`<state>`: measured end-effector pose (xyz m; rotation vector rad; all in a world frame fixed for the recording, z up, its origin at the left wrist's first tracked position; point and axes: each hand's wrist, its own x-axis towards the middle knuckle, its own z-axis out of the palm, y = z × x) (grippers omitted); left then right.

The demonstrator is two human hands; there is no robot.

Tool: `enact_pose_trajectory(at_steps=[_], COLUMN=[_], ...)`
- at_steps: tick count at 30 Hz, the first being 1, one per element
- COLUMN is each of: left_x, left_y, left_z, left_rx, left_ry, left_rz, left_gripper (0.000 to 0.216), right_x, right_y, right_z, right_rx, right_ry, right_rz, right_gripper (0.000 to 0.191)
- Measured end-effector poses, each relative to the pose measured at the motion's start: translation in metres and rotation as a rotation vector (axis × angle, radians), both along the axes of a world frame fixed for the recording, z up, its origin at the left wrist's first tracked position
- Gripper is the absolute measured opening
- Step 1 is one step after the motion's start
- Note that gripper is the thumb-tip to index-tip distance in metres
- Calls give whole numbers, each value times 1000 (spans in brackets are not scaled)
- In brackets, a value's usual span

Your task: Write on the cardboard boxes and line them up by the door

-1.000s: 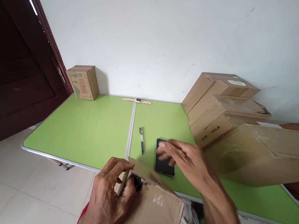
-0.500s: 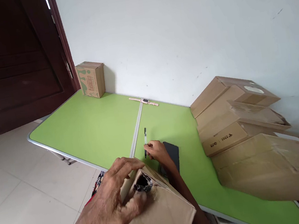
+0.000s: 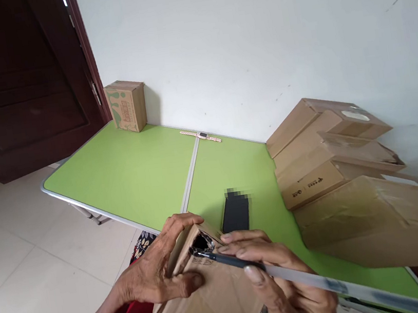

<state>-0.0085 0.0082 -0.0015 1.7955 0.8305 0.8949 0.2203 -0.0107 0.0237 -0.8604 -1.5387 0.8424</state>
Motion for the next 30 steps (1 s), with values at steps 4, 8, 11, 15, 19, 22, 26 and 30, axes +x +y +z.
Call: enact_pose_trajectory(at_steps=[4,8,11,15,19,22,26,30], left_x=[1,3,3,1,-1,-2,-3,-3], left_y=[0,1,0,0,-1,-2,-3,-2], left_z=[1,2,1,-1,-2,-4,-8,-8], left_rx=[3,-24,-35,-43,-71,-92,-111,-114], left_ry=[3,17,22,17,20,12,10,2], left_rz=[15,19,13,-4,-5,-10,-5,1], left_gripper=[91,91,91,91,88,88,88,82], right_x=[-1,2,3,8,20,28,25,2], right_y=[7,13,14,13,22,48,113,178], right_z=[-5,-2,0,-1,-1,2,-12,-56], right_rx=[35,103,164,104,6,-57,-279,-614], right_ry=[-119,-224,-271,-241,-94,168,146,-367], right_rz=[36,65,69,40,-37,-75,-101,-192], right_gripper=[25,26,22,16,11,11,18,19])
